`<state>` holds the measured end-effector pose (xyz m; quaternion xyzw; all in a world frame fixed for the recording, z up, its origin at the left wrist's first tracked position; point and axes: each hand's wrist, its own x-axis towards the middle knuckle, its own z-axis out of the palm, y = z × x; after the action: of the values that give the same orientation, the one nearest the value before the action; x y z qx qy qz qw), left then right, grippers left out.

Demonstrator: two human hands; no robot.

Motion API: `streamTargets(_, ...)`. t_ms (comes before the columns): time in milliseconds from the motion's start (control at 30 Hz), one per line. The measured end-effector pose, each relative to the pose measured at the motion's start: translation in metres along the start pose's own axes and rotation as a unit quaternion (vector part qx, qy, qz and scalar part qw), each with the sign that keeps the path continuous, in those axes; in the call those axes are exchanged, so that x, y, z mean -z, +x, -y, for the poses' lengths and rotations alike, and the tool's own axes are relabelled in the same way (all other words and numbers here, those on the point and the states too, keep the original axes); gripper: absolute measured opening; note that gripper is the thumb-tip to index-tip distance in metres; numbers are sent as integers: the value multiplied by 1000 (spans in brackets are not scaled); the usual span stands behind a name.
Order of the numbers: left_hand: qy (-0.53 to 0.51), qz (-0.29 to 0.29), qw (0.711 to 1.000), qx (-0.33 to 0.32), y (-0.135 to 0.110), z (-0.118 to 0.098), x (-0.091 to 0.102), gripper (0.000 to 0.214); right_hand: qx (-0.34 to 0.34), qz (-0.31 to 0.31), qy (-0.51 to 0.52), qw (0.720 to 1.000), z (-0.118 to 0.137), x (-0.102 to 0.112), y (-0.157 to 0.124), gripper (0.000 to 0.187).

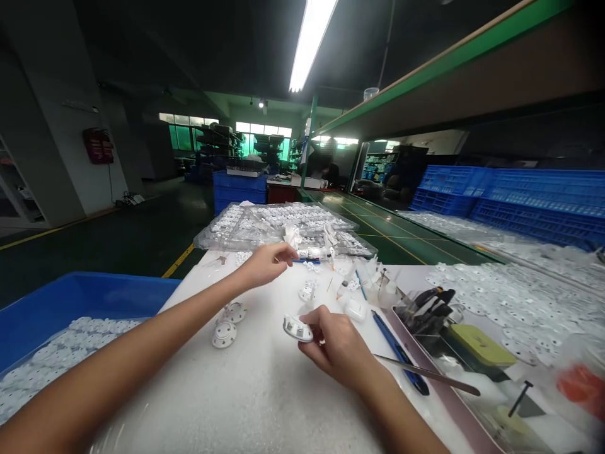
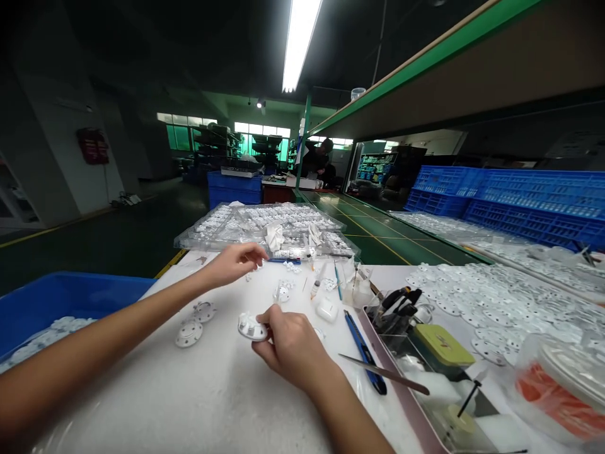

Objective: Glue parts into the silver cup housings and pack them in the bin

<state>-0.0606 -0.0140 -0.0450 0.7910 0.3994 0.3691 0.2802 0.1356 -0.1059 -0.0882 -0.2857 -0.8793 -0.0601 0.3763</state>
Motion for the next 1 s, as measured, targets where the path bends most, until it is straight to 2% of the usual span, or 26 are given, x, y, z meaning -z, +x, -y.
streamTargets(33,-14,44,998,53,12,4,-7,26,3,-3,4,1000,0,-1,-1,12)
streamTargets(100,-20,90,991,99,35,14,-25,20,6,3,4,1000,-2,-3,-2,12)
streamTargets(200,15,83,987,134,63,32,-51,17,11,18,-3,1000,-4,-6,-2,12)
streamTargets(300,57,78,982,162,81,44,-66,18,23,11,-8,1000,-7,-7,-3,10)
streamTargets(467,106,104,973,175,96,52,-79,21,20,21,-23,999,-11,-9,-4,8)
streamTargets(667,137,77,971,181,100,52,-93,22,25,16,-18,999,-10,-9,-3,6)
streamTargets(733,121,84,974,171,101,50,-89,20,26,-8,-11,1000,-9,-9,-3,5)
streamTargets(800,92,89,979,159,99,47,-77,18,26,-39,-8,999,-8,-8,-3,6)
streamTargets(900,42,86,986,135,88,33,-46,12,14,-81,-11,997,-8,-8,-2,8)
streamTargets(1000,4,98,990,100,59,6,-10,11,2,-89,-17,996,-9,-8,-1,9)
